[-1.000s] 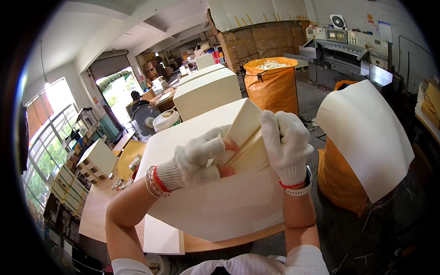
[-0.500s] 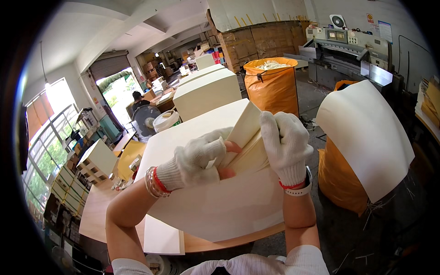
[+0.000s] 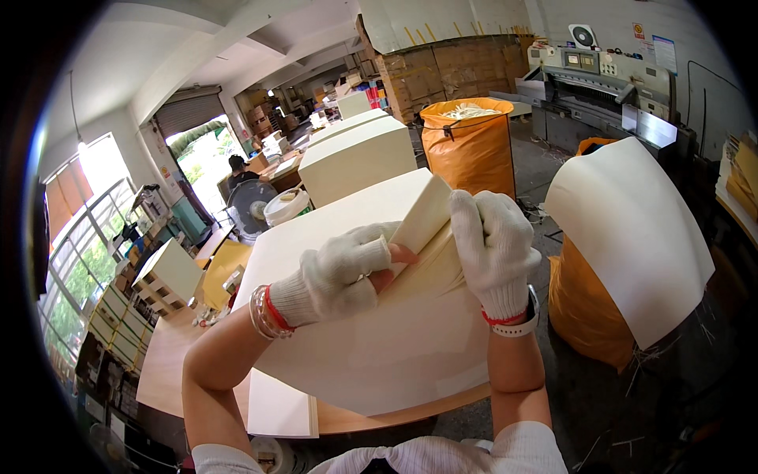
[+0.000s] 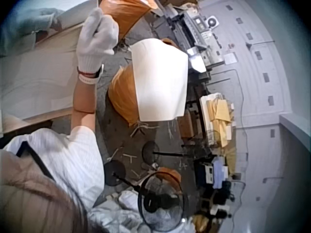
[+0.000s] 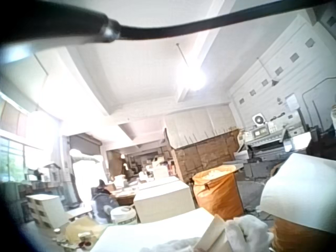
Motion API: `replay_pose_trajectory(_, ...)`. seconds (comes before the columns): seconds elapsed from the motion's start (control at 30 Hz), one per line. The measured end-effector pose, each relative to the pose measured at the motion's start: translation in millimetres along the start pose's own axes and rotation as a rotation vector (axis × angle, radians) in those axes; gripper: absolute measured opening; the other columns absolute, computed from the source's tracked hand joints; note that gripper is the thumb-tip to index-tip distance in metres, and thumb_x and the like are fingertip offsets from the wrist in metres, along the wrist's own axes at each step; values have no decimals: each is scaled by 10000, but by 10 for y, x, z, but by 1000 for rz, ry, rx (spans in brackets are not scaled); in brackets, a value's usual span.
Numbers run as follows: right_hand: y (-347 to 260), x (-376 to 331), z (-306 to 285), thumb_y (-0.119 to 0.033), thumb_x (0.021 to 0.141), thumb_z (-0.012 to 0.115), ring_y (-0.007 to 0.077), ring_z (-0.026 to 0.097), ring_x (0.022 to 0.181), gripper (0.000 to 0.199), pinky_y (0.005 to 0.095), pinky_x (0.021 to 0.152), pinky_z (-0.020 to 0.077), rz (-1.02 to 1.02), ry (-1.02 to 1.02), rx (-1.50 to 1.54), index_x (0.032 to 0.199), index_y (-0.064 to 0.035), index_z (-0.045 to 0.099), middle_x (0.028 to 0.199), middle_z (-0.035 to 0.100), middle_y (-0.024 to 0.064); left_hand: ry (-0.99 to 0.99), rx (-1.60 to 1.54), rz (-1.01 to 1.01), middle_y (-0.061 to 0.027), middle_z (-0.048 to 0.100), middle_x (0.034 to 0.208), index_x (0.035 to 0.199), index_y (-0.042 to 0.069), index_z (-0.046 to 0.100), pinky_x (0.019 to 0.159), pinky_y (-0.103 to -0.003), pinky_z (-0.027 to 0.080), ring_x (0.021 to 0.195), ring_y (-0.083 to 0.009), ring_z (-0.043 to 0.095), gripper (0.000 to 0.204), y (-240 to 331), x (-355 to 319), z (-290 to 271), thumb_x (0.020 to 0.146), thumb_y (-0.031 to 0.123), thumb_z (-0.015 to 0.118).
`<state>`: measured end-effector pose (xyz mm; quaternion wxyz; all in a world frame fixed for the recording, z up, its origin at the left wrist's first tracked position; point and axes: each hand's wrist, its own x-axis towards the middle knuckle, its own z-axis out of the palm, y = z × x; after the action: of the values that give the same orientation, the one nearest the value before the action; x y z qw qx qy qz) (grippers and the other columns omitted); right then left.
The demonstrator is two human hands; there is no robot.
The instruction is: The person lifts large white cardboard sheets one by one from a stack and places them onto another stack on a wooden table.
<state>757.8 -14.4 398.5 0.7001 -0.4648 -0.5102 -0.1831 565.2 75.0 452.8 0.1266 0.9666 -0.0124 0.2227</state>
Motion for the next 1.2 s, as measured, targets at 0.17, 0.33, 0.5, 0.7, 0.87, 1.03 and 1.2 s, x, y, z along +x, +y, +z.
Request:
replay_pose_trajectory(0.17, 10, 1, -11, -69, 955, 589, 212, 387, 516, 328, 356, 511, 341, 42, 8, -24, 670, 21, 453, 580, 380, 87, 30, -18, -108, -117, 631, 1088, 1040, 66, 662, 836, -344, 500, 985, -279, 635, 351, 137, 17, -7, 716, -21, 766)
replay_pose_trajectory(0.33, 6, -12, -38, -35, 924, 601, 217, 449, 554, 205, 329, 528, 388, -13, -11, -59, 738, 28, 543, 623, 457, 78, 34, -67, -82, -136, 615, 1101, 1047, 72, 661, 869, -332, 485, 1027, -247, 621, 361, 60, -6, -3, 717, 24, 801)
replay_pose_trajectory(0.5, -66, -64, -102, -76, 832, 655, 264, 599, 760, 135, 368, 716, 501, -455, 54, -239, 940, 2, 634, 818, 590, 102, 109, 44, -97, -103, 689, 1030, 1062, 69, 661, 727, -293, 524, 832, -226, 668, 358, 101, -64, -42, 726, 53, 783)
replay_pose_trajectory(0.7, -453, -272, -104, -64, 835, 614, 399, 614, 880, 144, 431, 799, 487, -284, -459, -234, 937, 23, 668, 940, 655, 195, 184, 603, -79, -68, 714, 955, 1081, 77, 627, 604, -382, 560, 767, -268, 704, 326, 256, -137, 84, 823, 263, 695)
replay_pose_trajectory(0.87, -570, -340, 15, -70, 798, 611, 396, 611, 926, 191, 474, 838, 478, -251, -454, -274, 956, 21, 667, 989, 653, 186, 151, 685, -102, -89, 668, 871, 1196, 89, 554, 601, -444, 549, 743, -332, 683, 386, 165, -88, 134, 850, 233, 647)
replay_pose_trajectory(1.03, -965, -620, 609, -127, 755, 680, 381, 622, 970, 313, 477, 882, 488, -537, -583, -102, 1032, 17, 652, 989, 662, 183, 86, 840, -407, -121, 625, 927, 1127, 80, 595, 584, -397, 543, 807, -284, 647, 284, 152, -48, -589, 853, 150, 616)
replay_pose_trajectory(1.2, -1483, -973, 1366, -160, 759, 667, 302, 621, 942, 283, 452, 875, 484, -620, -577, -36, 996, -11, 627, 967, 647, 132, 761, 679, -179, -68, 641, 961, 1076, 54, 635, 721, -313, 552, 930, -176, 630, 200, -321, -885, -1723, 893, 134, 617)
